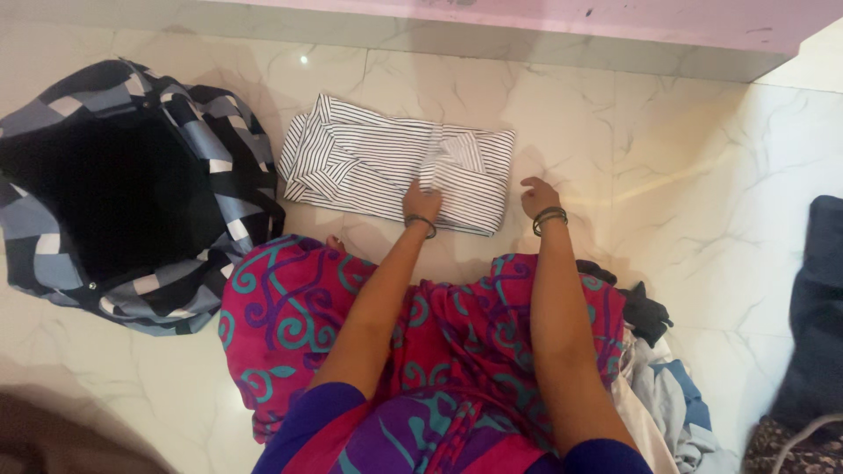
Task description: The person folds a striped shirt on the floor. They smooth the fabric, fold the sleeves inward, fold the shirt in half lengthwise, and then fold it into a compact rectangle.
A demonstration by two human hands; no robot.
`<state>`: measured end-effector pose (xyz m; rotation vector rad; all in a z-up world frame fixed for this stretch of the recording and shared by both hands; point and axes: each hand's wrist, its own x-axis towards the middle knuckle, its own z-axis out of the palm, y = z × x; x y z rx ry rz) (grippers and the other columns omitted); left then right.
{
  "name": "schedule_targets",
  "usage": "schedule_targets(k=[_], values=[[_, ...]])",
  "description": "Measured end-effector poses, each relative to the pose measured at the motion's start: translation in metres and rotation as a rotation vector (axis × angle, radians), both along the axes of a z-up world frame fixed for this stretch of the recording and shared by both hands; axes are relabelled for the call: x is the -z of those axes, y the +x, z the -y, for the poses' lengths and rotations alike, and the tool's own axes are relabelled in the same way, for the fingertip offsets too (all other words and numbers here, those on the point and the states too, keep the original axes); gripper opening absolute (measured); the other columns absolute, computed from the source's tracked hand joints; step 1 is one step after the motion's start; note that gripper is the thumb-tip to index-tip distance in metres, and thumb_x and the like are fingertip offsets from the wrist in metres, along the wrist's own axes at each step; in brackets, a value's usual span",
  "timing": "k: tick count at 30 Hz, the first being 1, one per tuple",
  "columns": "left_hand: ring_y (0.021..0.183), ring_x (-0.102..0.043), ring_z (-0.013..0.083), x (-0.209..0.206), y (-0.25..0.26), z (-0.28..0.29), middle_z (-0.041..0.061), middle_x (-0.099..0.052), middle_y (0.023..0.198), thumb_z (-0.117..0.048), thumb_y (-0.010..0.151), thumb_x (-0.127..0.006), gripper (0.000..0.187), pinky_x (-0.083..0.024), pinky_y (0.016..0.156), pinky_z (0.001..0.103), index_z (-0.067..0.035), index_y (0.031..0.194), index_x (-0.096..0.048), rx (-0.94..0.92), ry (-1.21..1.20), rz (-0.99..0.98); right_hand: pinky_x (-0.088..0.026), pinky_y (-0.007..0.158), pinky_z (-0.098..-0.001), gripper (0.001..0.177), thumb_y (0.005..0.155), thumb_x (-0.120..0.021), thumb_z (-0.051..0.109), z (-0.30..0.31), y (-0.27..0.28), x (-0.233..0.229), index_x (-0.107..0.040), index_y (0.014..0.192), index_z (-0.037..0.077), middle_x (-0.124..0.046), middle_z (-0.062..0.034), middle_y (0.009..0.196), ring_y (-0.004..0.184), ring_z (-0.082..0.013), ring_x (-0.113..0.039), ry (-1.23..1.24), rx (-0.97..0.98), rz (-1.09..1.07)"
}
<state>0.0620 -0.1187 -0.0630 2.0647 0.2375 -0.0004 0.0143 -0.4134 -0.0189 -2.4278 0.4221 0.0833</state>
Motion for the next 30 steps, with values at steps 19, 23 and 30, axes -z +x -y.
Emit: schedule_targets(k=[19, 23, 30], values=[[0.122, -0.054, 0.0426, -0.012, 0.018, -0.028, 0.021, -0.056, 0.136, -0.014, 0.080, -0.077, 0.070, -0.043, 0.105, 0.050, -0.009, 0.143, -0.046, 0.447, 0.224, 0.180, -0.049, 0.092, -0.0508, 0.049, 0.087, -0.074, 0.016, -0.091, 0.021, -0.003, -0.061, 0.134, 0.017, -0.071, -0.0144, 0.117, 0.113, -0.0352, -0.062, -0.144, -0.248, 0.293], [0.112, -0.065, 0.0352, -0.008, 0.017, -0.026, 0.016, -0.068, 0.121, -0.012, 0.076, -0.077, 0.070, -0.053, 0.097, 0.043, -0.013, 0.139, -0.047, 0.422, 0.097, 0.158, -0.047, 0.091, -0.0539, 0.061, 0.086, -0.076, 0.023, -0.102, 0.024, -0.004, -0.053, 0.142, 0.022, -0.075, -0.0059, 0.115, 0.109, -0.0311, -0.066, -0.135, -0.224, 0.175], [0.094, -0.073, 0.0316, 0.018, 0.031, -0.026, 0.012, -0.077, 0.097, -0.011, 0.080, -0.070, 0.037, -0.059, 0.085, 0.042, -0.014, 0.117, -0.071, 0.427, 0.096, -0.022, -0.044, 0.093, -0.0538, 0.083, 0.074, -0.085, 0.029, -0.117, 0.031, -0.004, -0.047, 0.146, 0.018, -0.076, -0.0047, 0.109, 0.105, -0.0283, -0.069, -0.063, -0.237, 0.240]])
